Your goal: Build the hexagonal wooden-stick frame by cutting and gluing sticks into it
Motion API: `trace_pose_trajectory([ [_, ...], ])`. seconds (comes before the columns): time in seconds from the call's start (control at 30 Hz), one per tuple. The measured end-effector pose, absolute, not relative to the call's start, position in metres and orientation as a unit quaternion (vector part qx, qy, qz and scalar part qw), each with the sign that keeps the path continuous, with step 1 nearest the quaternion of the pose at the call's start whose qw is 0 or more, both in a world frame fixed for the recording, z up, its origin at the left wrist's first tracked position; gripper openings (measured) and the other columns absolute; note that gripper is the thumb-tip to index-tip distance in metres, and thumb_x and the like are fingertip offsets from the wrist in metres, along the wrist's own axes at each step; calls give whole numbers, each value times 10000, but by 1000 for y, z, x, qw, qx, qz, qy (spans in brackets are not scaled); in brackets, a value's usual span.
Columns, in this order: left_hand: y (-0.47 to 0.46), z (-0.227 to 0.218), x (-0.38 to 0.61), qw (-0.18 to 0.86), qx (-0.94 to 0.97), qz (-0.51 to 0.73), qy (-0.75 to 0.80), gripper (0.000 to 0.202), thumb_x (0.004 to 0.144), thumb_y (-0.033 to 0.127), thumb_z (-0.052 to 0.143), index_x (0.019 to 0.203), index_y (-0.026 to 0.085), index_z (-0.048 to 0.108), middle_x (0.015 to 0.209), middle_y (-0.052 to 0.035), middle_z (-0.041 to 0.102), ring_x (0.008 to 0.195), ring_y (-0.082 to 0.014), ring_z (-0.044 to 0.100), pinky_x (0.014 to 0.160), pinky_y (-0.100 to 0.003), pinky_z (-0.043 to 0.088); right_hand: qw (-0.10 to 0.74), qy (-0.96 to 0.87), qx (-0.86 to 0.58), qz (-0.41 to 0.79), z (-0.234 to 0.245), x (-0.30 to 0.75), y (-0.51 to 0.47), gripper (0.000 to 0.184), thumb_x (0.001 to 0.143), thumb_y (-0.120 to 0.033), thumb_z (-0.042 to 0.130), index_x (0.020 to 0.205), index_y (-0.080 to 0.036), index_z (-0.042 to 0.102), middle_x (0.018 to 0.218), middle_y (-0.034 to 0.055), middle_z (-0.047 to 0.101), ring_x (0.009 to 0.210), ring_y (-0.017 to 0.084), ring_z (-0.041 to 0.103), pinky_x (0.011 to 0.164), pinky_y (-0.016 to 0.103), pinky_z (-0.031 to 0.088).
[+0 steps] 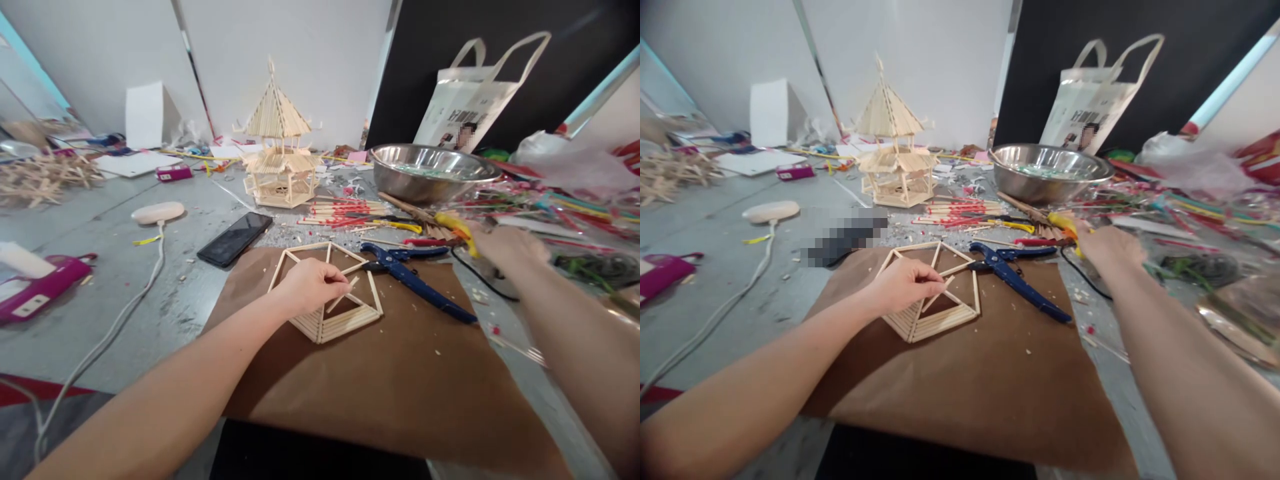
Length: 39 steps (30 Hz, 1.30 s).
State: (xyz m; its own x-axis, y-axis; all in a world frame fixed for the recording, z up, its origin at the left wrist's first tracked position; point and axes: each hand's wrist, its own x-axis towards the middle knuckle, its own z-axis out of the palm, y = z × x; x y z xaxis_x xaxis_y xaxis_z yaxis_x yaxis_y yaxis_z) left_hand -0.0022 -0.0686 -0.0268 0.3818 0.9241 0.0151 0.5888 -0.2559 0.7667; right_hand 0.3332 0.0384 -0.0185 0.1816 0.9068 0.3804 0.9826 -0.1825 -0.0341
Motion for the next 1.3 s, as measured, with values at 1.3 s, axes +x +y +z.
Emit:
trace_pose_trajectory([
  [1.3,-73,-25,2,208,851,127,465,219,714,336,479,792,241,660,696,-6,620,660,-117,506,714,-277,350,184,-877,-442,-36,-34,218,-57,248,753,-328,430,848,-166,592,850,68,608,840,196,513,741,341,405],
])
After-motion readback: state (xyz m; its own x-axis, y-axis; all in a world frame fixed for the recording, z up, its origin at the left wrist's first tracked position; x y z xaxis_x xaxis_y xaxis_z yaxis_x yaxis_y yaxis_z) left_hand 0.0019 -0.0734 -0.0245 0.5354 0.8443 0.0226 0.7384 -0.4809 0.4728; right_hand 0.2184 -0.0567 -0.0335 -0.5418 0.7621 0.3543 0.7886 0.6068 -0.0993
